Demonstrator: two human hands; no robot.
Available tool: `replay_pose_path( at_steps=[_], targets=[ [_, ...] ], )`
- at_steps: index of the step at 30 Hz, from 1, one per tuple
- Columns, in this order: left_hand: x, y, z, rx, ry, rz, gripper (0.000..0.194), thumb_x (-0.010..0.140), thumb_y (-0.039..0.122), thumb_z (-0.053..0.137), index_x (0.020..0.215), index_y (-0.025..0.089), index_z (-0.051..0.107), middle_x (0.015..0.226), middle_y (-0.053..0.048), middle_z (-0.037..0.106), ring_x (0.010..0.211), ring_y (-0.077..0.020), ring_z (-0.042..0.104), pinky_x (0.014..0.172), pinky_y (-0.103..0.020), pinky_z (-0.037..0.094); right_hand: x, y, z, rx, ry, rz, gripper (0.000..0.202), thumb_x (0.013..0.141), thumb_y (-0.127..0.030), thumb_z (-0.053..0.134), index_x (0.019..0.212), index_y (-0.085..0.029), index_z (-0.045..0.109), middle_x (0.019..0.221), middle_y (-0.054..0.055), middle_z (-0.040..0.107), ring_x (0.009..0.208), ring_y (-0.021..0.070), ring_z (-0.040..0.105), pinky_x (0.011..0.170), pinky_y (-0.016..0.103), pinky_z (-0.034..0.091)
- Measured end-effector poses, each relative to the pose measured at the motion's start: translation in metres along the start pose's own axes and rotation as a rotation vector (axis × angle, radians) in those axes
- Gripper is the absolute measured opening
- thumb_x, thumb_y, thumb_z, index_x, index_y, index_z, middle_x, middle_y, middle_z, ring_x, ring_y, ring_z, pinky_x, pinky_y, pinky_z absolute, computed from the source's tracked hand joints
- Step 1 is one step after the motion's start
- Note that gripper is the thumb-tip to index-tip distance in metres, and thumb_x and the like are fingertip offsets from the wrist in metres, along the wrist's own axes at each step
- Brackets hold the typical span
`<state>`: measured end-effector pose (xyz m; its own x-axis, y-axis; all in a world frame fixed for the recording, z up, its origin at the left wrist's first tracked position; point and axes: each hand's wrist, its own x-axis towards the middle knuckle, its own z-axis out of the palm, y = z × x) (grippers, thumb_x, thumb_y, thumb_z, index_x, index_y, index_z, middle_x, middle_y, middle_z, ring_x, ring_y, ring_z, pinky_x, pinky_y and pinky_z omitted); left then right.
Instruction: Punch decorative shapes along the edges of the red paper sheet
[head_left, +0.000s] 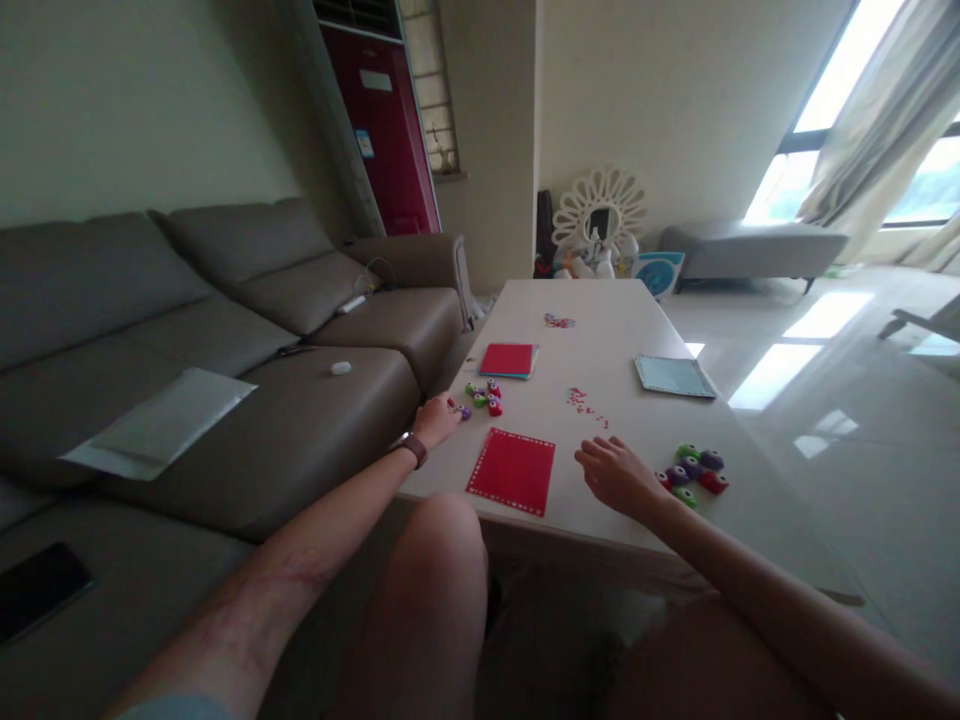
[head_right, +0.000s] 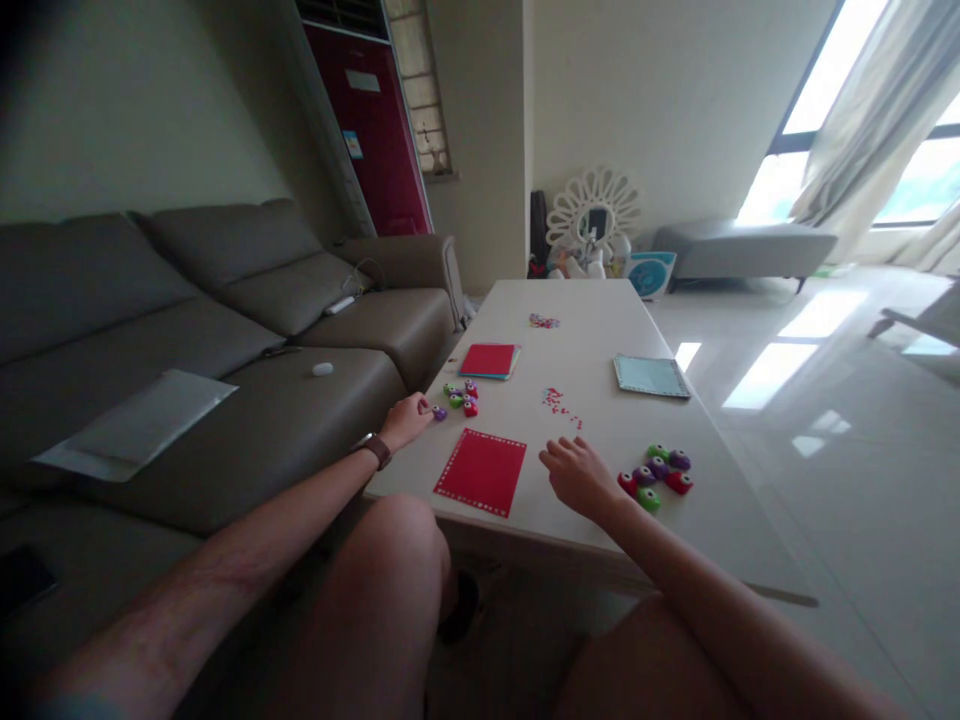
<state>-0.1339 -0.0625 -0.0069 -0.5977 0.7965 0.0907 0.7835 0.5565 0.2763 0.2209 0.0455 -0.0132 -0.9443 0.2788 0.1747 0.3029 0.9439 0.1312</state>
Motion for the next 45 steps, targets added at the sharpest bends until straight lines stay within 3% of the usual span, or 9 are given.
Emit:
replay_pose_path(
  at_steps=[5,12,15,20,26,32,36,40,45],
  targets=[
    [0.028,-0.015,-0.001,-0.061,-0.029,-0.059,0.02,0.083,0.027,0.068,0.101,0.019,0.066,0.101,-0.007,0.075,0.092,-0.0194,0.069,0.076,-0.025,0.048,-0.002,0.002,0.005,0.008,0.009,-0.057,0.019,0.088,-0.009,0.056,0.098,-0.016,0.07,0.101,0.011,0.069,0.094,0.0248,0.063,0.083,0.039,0.043],
    [0.048,0.001,0.005,-0.122,-0.106,0.041,0.026,0.077,0.019,0.073,0.103,0.017,0.072,0.101,-0.007,0.076,0.092,-0.0199,0.07,0.078,-0.025,0.051,0.002,0.0,0.012,0.017,0.027,-0.087,0.019,0.088,-0.009,0.056,0.098,-0.017,0.07,0.103,0.011,0.069,0.095,0.0256,0.062,0.083,0.04,0.044],
    [0.052,0.012,0.01,-0.146,-0.136,0.103,0.032,0.078,0.023,0.074,0.109,0.019,0.074,0.101,-0.009,0.077,0.091,-0.0232,0.071,0.079,-0.031,0.052,-0.002,0.004,0.01,0.014,0.028,-0.082,0.019,0.088,-0.009,0.055,0.097,-0.017,0.07,0.103,0.011,0.068,0.094,0.0255,0.062,0.084,0.04,0.044],
    [0.057,0.023,0.021,-0.137,-0.114,0.177,0.033,0.079,0.025,0.071,0.111,0.021,0.076,0.115,-0.015,0.075,0.108,-0.0315,0.068,0.092,-0.045,0.049,-0.013,0.017,-0.001,0.007,0.065,-0.002,0.021,0.091,-0.009,0.052,0.097,-0.019,0.069,0.102,0.011,0.068,0.094,0.0247,0.061,0.085,0.039,0.043],
    [0.059,0.024,0.025,-0.13,-0.104,0.183,0.02,0.082,0.023,0.067,0.099,0.018,0.076,0.108,-0.015,0.075,0.106,-0.0306,0.067,0.095,-0.047,0.046,-0.008,0.019,-0.031,0.099,0.147,0.057,0.018,0.092,-0.012,0.052,0.096,-0.019,0.069,0.103,0.011,0.07,0.099,0.0259,0.062,0.087,0.04,0.044],
    [0.056,0.043,-0.009,-0.244,-0.098,0.239,0.017,0.084,0.016,0.069,0.1,0.014,0.074,0.107,-0.014,0.075,0.099,-0.0231,0.068,0.091,-0.034,0.05,0.024,0.019,-0.076,0.39,0.343,0.247,0.012,0.087,-0.018,0.057,0.095,-0.02,0.067,0.101,0.009,0.069,0.096,0.0239,0.063,0.085,0.039,0.048],
    [0.033,0.085,-0.024,-0.38,-0.256,0.431,0.016,0.085,0.015,0.069,0.1,0.014,0.074,0.101,-0.01,0.076,0.09,-0.0202,0.069,0.084,-0.031,0.053,0.046,0.015,-0.05,0.756,0.408,0.36,0.007,0.085,-0.021,0.061,0.09,-0.02,0.064,0.091,0.005,0.068,0.081,0.0184,0.065,0.073,0.032,0.052],
    [0.002,0.126,-0.016,-0.512,-0.442,0.618,0.015,0.082,0.013,0.073,0.096,0.015,0.072,0.094,-0.005,0.075,0.088,-0.0173,0.07,0.082,-0.027,0.054,0.049,0.005,-0.006,1.109,0.335,0.403,0.03,0.083,-0.028,0.068,0.111,-0.019,0.061,0.108,0.01,0.07,0.09,0.0191,0.07,0.075,0.034,0.058],
    [-0.015,0.137,-0.001,-0.651,-0.518,0.664,0.019,0.083,0.015,0.073,0.098,0.015,0.062,0.091,-0.005,0.071,0.085,-0.0166,0.069,0.076,-0.027,0.055,0.037,0.005,0.008,1.225,0.264,0.289,0.024,0.087,-0.03,0.066,0.108,-0.021,0.061,0.105,0.008,0.074,0.089,0.0186,0.073,0.077,0.033,0.058]
  ],
)
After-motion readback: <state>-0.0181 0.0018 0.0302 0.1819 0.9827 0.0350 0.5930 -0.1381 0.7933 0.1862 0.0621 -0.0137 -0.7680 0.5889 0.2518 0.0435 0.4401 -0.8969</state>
